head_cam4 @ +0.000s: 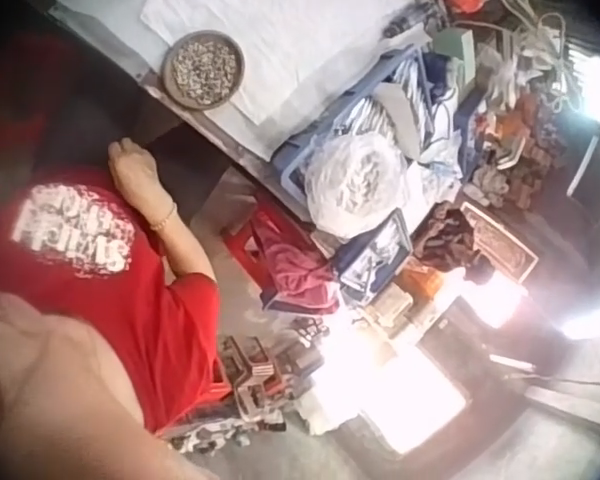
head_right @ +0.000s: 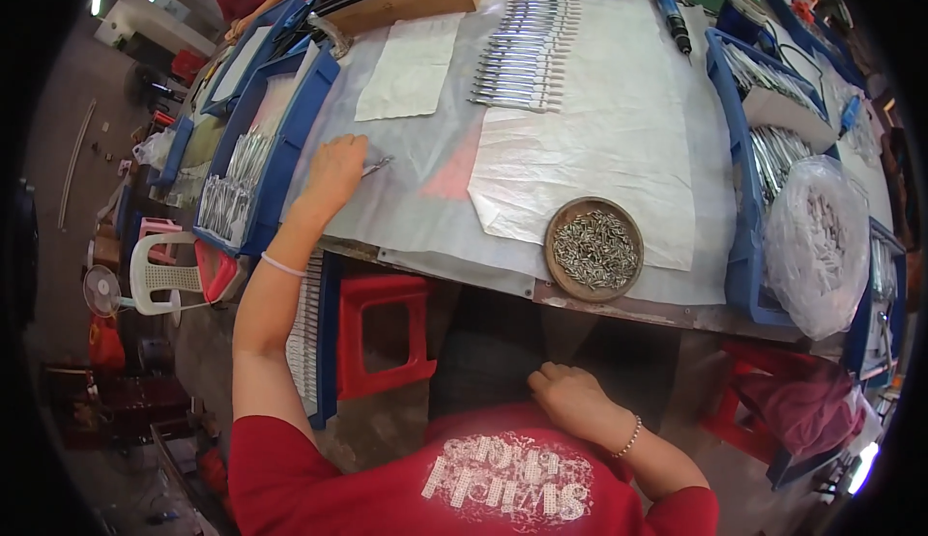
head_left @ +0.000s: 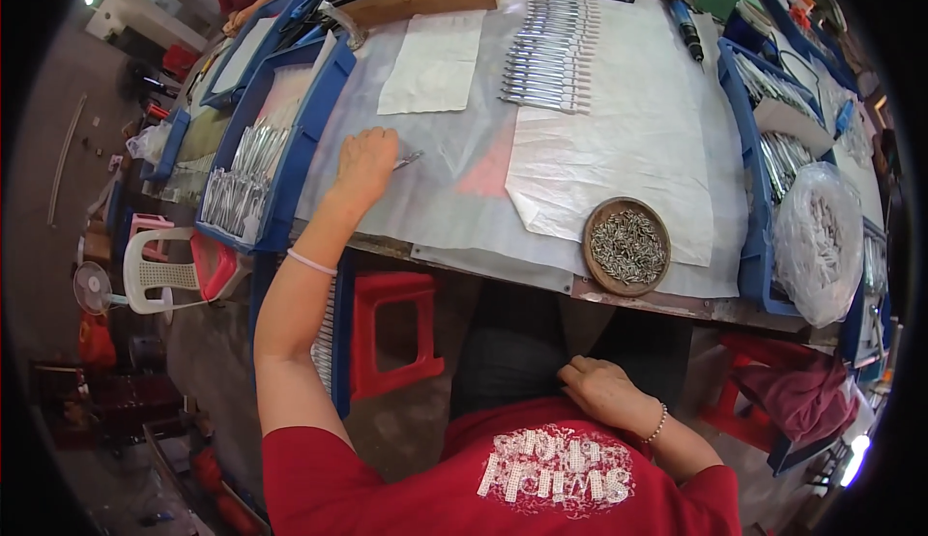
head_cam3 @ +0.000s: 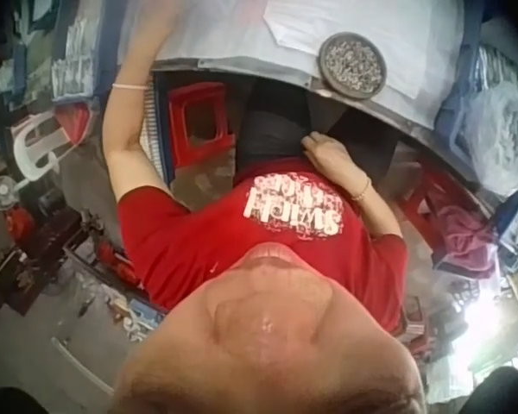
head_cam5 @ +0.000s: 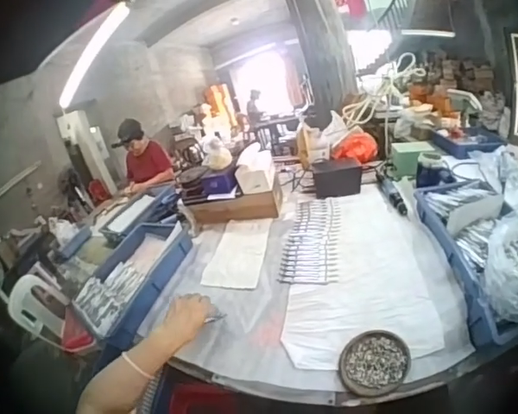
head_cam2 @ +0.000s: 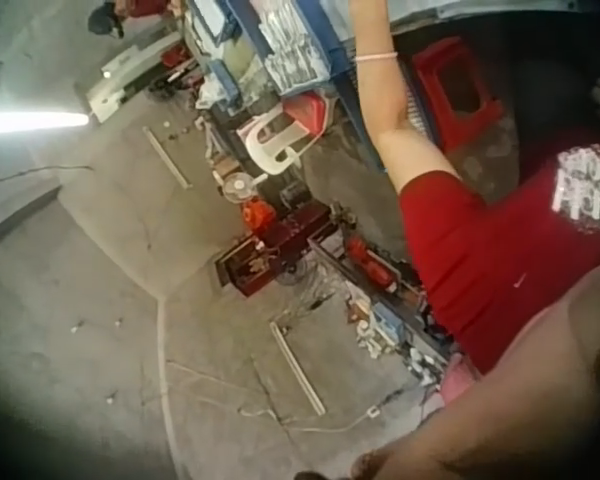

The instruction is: The recorder is assembling small hardware components, manually fitting springs and metal tips onto plastic barrels.

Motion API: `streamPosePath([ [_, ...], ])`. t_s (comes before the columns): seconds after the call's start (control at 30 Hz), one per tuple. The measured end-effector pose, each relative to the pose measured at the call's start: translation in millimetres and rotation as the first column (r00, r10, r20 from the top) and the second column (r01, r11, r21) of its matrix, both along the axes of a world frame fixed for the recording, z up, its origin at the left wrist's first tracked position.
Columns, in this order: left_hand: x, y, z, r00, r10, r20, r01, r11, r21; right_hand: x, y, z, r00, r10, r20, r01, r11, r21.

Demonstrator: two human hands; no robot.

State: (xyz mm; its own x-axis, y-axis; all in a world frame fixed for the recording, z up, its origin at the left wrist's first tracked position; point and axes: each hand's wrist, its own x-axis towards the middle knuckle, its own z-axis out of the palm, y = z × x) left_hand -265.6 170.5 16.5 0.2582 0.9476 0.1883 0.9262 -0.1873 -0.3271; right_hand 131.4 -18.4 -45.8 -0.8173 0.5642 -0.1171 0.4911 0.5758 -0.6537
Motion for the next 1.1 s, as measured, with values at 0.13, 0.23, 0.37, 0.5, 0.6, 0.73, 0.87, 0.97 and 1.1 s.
streamPosePath([
  [0.13, 16.8, -22.7, 47.6, 0.923, -0.111, 0.37, 0.024, 0.972, 0.232, -9.0, 4.6, 5.2, 0.994, 0.004, -0.107, -0.008, 0.999, -0.033],
  [0.23, 65.1, -68.4, 76.2, 0.478, -0.114, 0.871, -0.109, 0.976, 0.188, -19.6, 15.5, 14.5, 0.939, -0.098, -0.329, 0.011, 0.967, -0.256],
  [0.37, 143.8, -138.3, 71.8, -0.419, -0.08, 0.905, -0.089, 0.995, 0.047, -35.5, 24.2, 35.7, 0.725, -0.565, -0.393, -0.003, 0.569, -0.823],
  [0.5, 185.8, -170.0, 15.5, -0.711, -0.082, 0.699, -0.013, 0.995, 0.104, -42.0, 40.4, 48.4, 0.388, -0.86, -0.332, -0.324, 0.21, -0.923],
  [0.6, 203.5, -184.7, -5.3, -0.724, -0.057, 0.687, -0.016, 0.998, 0.066, -35.1, 39.9, 45.1, 0.243, -0.929, -0.277, -0.456, 0.143, -0.879],
  [0.73, 205.2, -201.2, -9.9, -0.501, 0.11, 0.858, 0.162, 0.986, -0.032, -22.0, 38.0, 46.3, 0.189, -0.935, -0.299, -0.369, 0.215, -0.904],
  [0.87, 207.0, -206.3, -5.4, -0.117, 0.265, 0.957, 0.286, 0.932, -0.223, -10.3, 35.6, 52.8, 0.503, -0.805, -0.315, 0.14, 0.435, -0.889],
  [0.97, 213.0, -205.6, 0.4, 0.019, 0.3, 0.954, 0.318, 0.903, -0.29, -8.0, 34.0, 65.1, 0.592, -0.741, -0.315, 0.138, 0.479, -0.867],
  [1.1, 219.5, -204.8, 0.1, 0.02, 0.353, 0.936, 0.373, 0.866, -0.334, -5.2, 31.6, 63.3, 0.573, -0.758, -0.311, 0.142, 0.466, -0.873],
])
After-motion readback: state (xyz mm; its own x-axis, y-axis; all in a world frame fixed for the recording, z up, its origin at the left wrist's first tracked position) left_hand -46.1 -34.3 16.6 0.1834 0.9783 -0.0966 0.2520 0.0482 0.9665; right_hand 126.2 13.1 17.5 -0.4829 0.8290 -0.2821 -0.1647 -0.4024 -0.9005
